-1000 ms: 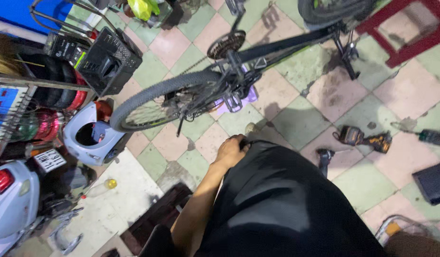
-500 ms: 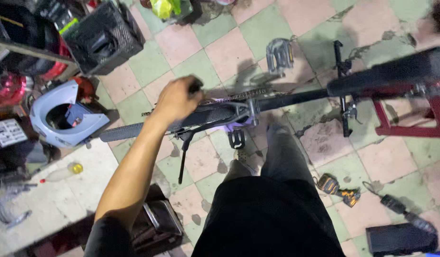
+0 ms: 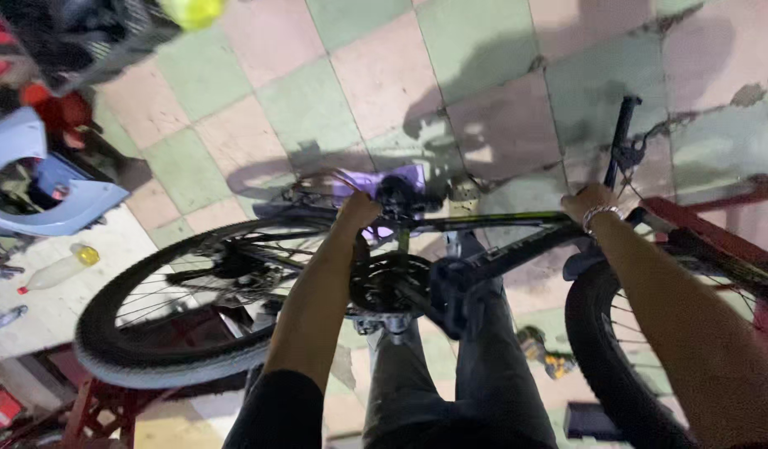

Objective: The person cleans and maintains a bicycle chain and drivetrain using a cloth and a spray-on lubricant before organizing hex keys in a tool tray.

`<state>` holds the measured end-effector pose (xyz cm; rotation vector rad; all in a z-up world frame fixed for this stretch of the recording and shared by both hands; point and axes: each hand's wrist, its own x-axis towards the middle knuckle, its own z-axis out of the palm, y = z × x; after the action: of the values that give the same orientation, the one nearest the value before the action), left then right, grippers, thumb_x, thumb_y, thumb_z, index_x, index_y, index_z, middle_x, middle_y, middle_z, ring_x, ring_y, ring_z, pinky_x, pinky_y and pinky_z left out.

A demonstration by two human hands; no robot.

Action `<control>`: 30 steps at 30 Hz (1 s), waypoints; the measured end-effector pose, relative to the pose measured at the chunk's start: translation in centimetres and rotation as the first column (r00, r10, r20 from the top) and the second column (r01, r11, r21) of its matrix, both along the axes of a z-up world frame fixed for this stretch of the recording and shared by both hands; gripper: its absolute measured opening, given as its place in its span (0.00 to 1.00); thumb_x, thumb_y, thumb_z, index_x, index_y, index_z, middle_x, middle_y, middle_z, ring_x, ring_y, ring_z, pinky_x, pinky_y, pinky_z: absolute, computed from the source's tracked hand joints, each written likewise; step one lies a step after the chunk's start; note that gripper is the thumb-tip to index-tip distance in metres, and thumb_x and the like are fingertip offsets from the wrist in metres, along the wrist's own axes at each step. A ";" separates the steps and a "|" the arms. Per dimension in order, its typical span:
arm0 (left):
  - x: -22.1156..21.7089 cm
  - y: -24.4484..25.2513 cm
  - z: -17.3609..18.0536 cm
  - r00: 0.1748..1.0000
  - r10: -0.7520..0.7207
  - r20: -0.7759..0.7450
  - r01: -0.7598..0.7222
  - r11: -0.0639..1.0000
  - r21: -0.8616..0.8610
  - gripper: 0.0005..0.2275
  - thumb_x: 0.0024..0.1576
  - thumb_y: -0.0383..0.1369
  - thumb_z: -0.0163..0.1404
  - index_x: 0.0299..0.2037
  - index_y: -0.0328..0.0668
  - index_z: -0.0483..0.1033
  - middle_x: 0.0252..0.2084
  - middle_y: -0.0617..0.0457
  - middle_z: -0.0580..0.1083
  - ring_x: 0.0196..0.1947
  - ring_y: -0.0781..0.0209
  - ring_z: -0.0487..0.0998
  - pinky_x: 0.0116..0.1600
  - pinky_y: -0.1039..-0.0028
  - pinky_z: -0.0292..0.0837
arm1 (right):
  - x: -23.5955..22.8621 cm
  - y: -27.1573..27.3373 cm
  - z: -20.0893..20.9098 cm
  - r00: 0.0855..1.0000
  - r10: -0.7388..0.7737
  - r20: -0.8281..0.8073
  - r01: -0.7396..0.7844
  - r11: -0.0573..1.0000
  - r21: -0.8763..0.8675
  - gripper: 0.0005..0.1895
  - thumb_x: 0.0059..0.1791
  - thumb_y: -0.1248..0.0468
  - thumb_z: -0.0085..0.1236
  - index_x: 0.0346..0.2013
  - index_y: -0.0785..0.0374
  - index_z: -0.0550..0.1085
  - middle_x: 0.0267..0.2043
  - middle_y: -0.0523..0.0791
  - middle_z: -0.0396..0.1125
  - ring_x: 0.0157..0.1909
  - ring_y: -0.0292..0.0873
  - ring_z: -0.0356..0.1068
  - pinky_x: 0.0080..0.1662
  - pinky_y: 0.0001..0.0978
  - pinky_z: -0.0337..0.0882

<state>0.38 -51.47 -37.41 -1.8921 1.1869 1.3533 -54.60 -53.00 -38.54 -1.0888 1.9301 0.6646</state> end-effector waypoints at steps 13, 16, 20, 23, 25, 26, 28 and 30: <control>-5.2 11.0 -11.2 0.987 0.157 0.016 -0.147 0.878 0.455 0.22 0.50 0.40 0.65 0.48 0.34 0.76 0.39 0.39 0.76 0.34 0.47 0.78 0.39 0.58 0.77 | -5.0 7.8 -4.3 0.995 0.030 -0.097 0.012 0.916 0.401 0.35 0.47 0.44 0.56 0.60 0.65 0.75 0.64 0.59 0.68 0.66 0.62 0.68 0.63 0.49 0.70; -4.1 12.6 -11.1 0.919 0.373 0.126 -0.375 0.733 0.568 0.23 0.50 0.40 0.66 0.48 0.33 0.75 0.38 0.39 0.76 0.32 0.48 0.78 0.37 0.58 0.77 | -6.3 7.0 -4.1 0.907 0.345 -0.241 -0.279 0.922 0.269 0.38 0.42 0.46 0.61 0.62 0.64 0.71 0.67 0.57 0.62 0.68 0.59 0.61 0.60 0.52 0.68; -4.3 13.5 -11.7 0.650 0.678 0.345 -0.675 0.305 0.672 0.11 0.52 0.30 0.65 0.33 0.34 0.75 0.23 0.47 0.74 0.18 0.55 0.75 0.25 0.65 0.75 | -10.4 6.9 -4.5 0.720 0.503 -0.478 -0.448 0.863 0.233 0.37 0.42 0.47 0.60 0.61 0.63 0.70 0.65 0.55 0.62 0.67 0.57 0.60 0.60 0.51 0.66; -3.6 13.3 -12.2 0.579 0.718 0.387 -0.737 0.258 0.625 0.10 0.53 0.31 0.64 0.32 0.34 0.76 0.23 0.48 0.74 0.17 0.55 0.74 0.25 0.66 0.74 | -14.1 8.3 -6.4 0.825 0.244 -0.510 -0.159 0.966 0.206 0.35 0.43 0.48 0.60 0.60 0.63 0.70 0.64 0.55 0.62 0.66 0.56 0.61 0.60 0.51 0.67; -3.7 14.0 -11.8 0.510 0.750 0.421 -0.783 0.204 0.587 0.09 0.55 0.32 0.63 0.32 0.35 0.77 0.23 0.48 0.74 0.17 0.56 0.74 0.26 0.66 0.73 | -15.7 9.7 -7.1 0.845 0.145 -0.515 -0.053 0.980 0.190 0.34 0.44 0.49 0.60 0.60 0.63 0.70 0.64 0.55 0.63 0.66 0.56 0.61 0.60 0.50 0.67; -3.8 13.9 -12.0 0.480 0.764 0.431 -0.802 0.183 0.569 0.09 0.55 0.32 0.62 0.32 0.35 0.77 0.23 0.48 0.74 0.17 0.56 0.73 0.26 0.66 0.73 | -16.2 9.7 -7.4 0.849 0.107 -0.517 -0.016 0.984 0.176 0.34 0.44 0.49 0.60 0.60 0.63 0.70 0.64 0.55 0.63 0.65 0.56 0.61 0.60 0.50 0.67; -3.6 15.7 -10.4 0.325 0.914 0.244 -0.832 0.154 0.532 0.07 0.54 0.30 0.60 0.31 0.32 0.80 0.23 0.47 0.73 0.18 0.57 0.73 0.28 0.65 0.75 | -16.0 9.8 -7.2 0.857 0.051 -0.512 0.036 0.987 0.159 0.33 0.44 0.50 0.60 0.60 0.64 0.70 0.64 0.55 0.63 0.65 0.55 0.61 0.60 0.50 0.67; -3.9 16.3 -9.5 0.150 0.988 0.027 -0.857 0.117 0.502 0.07 0.54 0.29 0.58 0.31 0.29 0.82 0.23 0.47 0.73 0.18 0.58 0.73 0.30 0.64 0.78 | -15.4 9.8 -6.3 0.859 0.002 -0.512 0.080 0.987 0.139 0.32 0.45 0.51 0.60 0.60 0.64 0.70 0.64 0.54 0.63 0.65 0.55 0.62 0.60 0.50 0.68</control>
<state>-3.54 -35.19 -46.96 -2.1244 -0.5937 2.3785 -70.05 -43.20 -44.82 -0.8220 2.2885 1.1545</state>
